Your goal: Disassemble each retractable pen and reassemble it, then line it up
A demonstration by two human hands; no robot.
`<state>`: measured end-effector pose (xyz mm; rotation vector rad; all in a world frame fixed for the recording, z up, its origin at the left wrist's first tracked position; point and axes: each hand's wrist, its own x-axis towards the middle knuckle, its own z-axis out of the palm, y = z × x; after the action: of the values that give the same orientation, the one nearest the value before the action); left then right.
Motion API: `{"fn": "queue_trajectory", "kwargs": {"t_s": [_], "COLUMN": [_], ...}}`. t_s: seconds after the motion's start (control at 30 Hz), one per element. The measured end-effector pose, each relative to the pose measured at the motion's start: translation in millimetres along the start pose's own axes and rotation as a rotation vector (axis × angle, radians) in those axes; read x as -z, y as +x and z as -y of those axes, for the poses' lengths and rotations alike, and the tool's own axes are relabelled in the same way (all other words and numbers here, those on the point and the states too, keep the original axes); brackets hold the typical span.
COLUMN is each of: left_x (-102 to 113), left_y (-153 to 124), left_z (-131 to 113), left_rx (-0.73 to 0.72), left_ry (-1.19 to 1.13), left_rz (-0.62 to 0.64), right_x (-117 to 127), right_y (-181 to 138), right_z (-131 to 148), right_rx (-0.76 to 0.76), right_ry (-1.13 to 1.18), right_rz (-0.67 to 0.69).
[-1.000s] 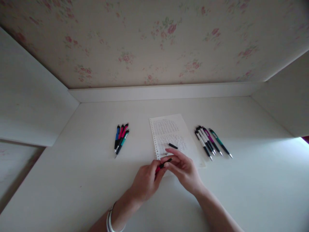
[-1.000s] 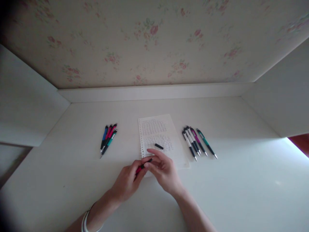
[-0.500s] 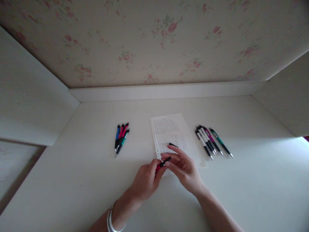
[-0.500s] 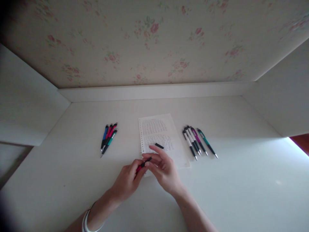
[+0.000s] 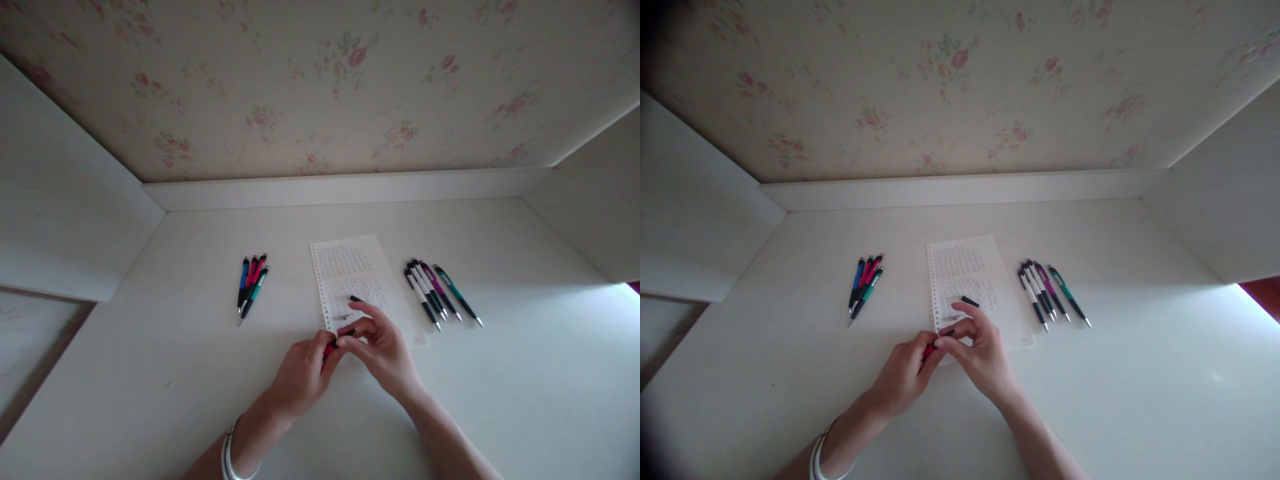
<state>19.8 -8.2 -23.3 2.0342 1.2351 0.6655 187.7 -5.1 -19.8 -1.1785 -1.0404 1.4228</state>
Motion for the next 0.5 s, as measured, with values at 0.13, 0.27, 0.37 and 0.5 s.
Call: {"fn": "queue_trajectory", "kwargs": {"t_s": [0.13, 0.27, 0.37, 0.5], "left_x": [0.4, 0.3, -0.3, 0.1], "left_y": [0.2, 0.2, -0.4, -0.8], "left_z": [0.2, -0.1, 0.5, 0.8], "left_rx": [0.020, 0.005, -0.027, 0.012], "left_ry": [0.009, 0.004, 0.020, 0.014], "left_rz": [0.012, 0.006, -0.007, 0.003], "right_x": [1.1, 1.4, 1.8, 1.8], "right_y": [-0.3, -0.9, -0.9, -1.7], "right_z": [0.6, 2.6, 2.3, 2.1], "right_rx": [0.058, 0.033, 0.061, 0.056], "right_ry": [0.034, 0.020, -0.061, 0.037], "right_rz": [0.029, 0.046, -0.007, 0.097]}}
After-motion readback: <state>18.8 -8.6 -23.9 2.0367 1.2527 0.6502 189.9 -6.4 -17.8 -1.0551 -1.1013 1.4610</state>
